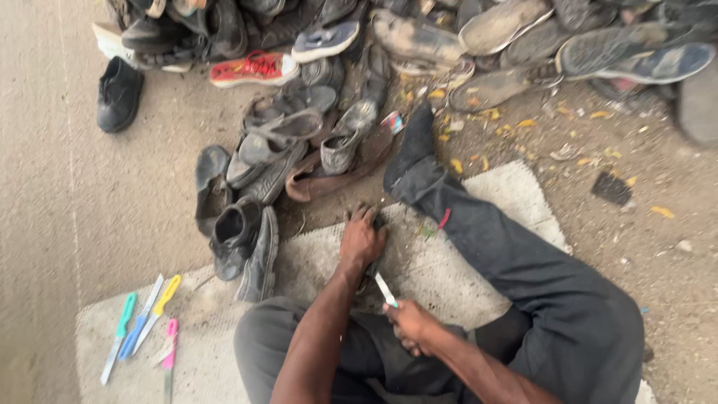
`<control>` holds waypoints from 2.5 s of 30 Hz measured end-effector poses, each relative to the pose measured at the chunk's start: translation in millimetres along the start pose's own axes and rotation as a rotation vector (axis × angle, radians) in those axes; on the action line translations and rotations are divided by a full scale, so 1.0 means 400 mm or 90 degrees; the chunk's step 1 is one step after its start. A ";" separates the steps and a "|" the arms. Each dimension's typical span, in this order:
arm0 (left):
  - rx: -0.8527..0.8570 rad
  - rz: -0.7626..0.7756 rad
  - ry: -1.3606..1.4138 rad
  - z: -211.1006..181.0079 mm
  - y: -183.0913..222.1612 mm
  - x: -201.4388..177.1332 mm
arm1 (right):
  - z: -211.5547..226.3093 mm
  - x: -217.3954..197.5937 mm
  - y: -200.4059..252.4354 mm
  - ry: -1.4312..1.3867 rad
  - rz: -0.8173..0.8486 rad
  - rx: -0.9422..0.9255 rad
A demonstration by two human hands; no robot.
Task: The person sits on the ground and uses a small knife to trim material from a shoe sole before fitting and checking it against a brown leather shoe.
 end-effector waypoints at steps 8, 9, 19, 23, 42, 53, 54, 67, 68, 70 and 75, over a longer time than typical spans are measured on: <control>-0.007 -0.075 0.026 0.026 -0.007 0.034 | 0.014 0.041 -0.004 0.067 0.012 -0.040; -0.015 -0.088 0.029 0.032 -0.015 0.031 | -0.015 0.060 0.042 0.057 0.022 -0.023; -0.067 -0.087 0.028 -0.041 0.015 -0.051 | 0.022 0.027 0.067 0.174 0.097 -0.080; -0.195 0.040 -0.128 -0.140 0.121 -0.109 | -0.023 -0.056 0.036 0.530 -0.015 -0.287; -0.159 -0.372 0.624 -0.115 0.099 -0.261 | -0.030 -0.208 0.045 0.551 -0.187 -0.483; -0.014 -0.177 0.033 -0.464 0.235 -0.126 | 0.042 -0.228 0.048 0.339 -0.246 -0.363; -0.146 -0.146 -0.056 -0.361 0.244 -0.117 | 0.046 -0.235 0.047 0.313 -0.250 -0.338; -0.197 -0.152 0.047 -0.114 0.305 0.031 | 0.032 -0.118 -0.178 -0.325 -0.071 -0.276; -0.175 -0.170 0.045 -0.130 0.304 0.034 | 0.036 -0.108 -0.190 -0.391 -0.066 -0.290; -0.178 -0.153 0.040 -0.161 0.311 0.031 | 0.058 -0.067 -0.213 -0.523 -0.047 -0.318; 0.000 -0.166 0.168 -0.270 0.353 -0.063 | 0.076 -0.114 -0.157 -0.521 -0.067 -0.388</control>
Point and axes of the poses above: each hand's wrist, its own y-axis away from the middle knuckle, its own x-axis out of the palm, z = x × y, the point moved 1 cm from there along -y, towards the middle knuckle, and after that the axes turned 2 degrees about -x, right-handed, at the moved point
